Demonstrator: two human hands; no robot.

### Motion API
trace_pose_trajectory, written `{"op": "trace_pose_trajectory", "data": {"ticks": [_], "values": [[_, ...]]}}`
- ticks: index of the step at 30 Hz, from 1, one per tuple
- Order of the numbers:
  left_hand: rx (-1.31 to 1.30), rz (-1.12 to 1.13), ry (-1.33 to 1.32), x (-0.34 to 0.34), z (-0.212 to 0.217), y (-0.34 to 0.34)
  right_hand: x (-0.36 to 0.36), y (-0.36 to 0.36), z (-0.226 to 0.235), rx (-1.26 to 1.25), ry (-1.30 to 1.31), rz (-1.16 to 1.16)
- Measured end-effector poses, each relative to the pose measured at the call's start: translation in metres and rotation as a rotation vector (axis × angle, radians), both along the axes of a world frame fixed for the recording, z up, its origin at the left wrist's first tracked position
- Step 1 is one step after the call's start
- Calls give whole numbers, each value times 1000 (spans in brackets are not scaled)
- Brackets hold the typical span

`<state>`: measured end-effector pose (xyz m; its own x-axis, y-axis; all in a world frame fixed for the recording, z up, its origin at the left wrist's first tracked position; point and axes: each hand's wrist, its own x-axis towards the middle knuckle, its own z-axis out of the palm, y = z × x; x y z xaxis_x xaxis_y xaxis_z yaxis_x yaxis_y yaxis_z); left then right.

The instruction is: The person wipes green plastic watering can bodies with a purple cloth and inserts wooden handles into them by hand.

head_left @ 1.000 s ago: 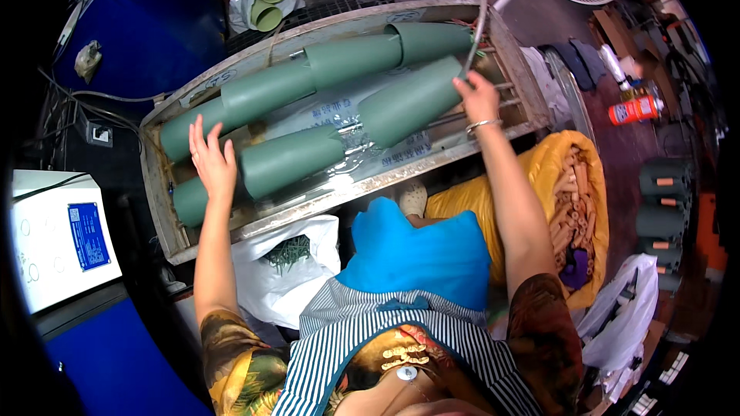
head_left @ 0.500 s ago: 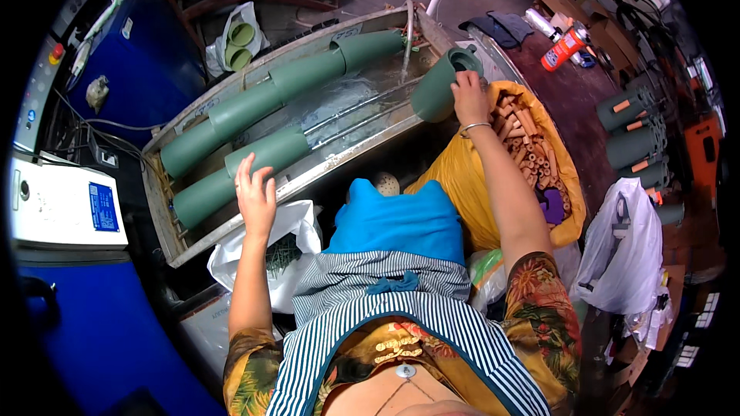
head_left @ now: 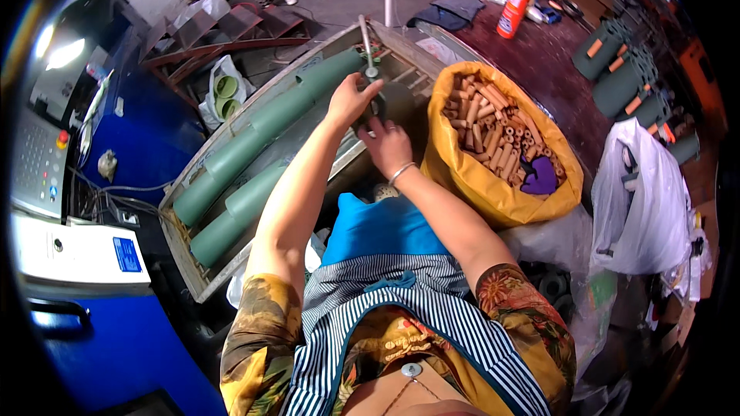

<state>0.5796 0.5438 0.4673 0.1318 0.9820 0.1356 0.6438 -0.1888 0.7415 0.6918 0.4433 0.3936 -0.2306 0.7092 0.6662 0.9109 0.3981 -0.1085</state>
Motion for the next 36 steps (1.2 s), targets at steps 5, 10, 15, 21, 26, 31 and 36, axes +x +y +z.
{"op": "trace_pose_trajectory", "data": {"ticks": [5, 10, 15, 21, 26, 31, 36], "values": [[-79, 250, 367, 36, -21, 40, 25, -15, -8, -36, 85, 216], [-159, 296, -329, -89, -11, 66, 130, -89, 14, 23, -20, 124], [-326, 217, -3, -264, 47, 72, 283, -125, -11, -433, -153, -378], [233, 192, 1253, -244, 92, 35, 353, -165, -20, -702, -353, -590], [186, 308, 866, -315, 82, -2, 336, -127, -7, -262, 305, -950], [345, 159, 410, -275, 67, 9, 431, -96, -26, -142, 1531, -432], [613, 55, 317, -249, 65, -67, 153, -90, 101, -279, 1880, 69]]}}
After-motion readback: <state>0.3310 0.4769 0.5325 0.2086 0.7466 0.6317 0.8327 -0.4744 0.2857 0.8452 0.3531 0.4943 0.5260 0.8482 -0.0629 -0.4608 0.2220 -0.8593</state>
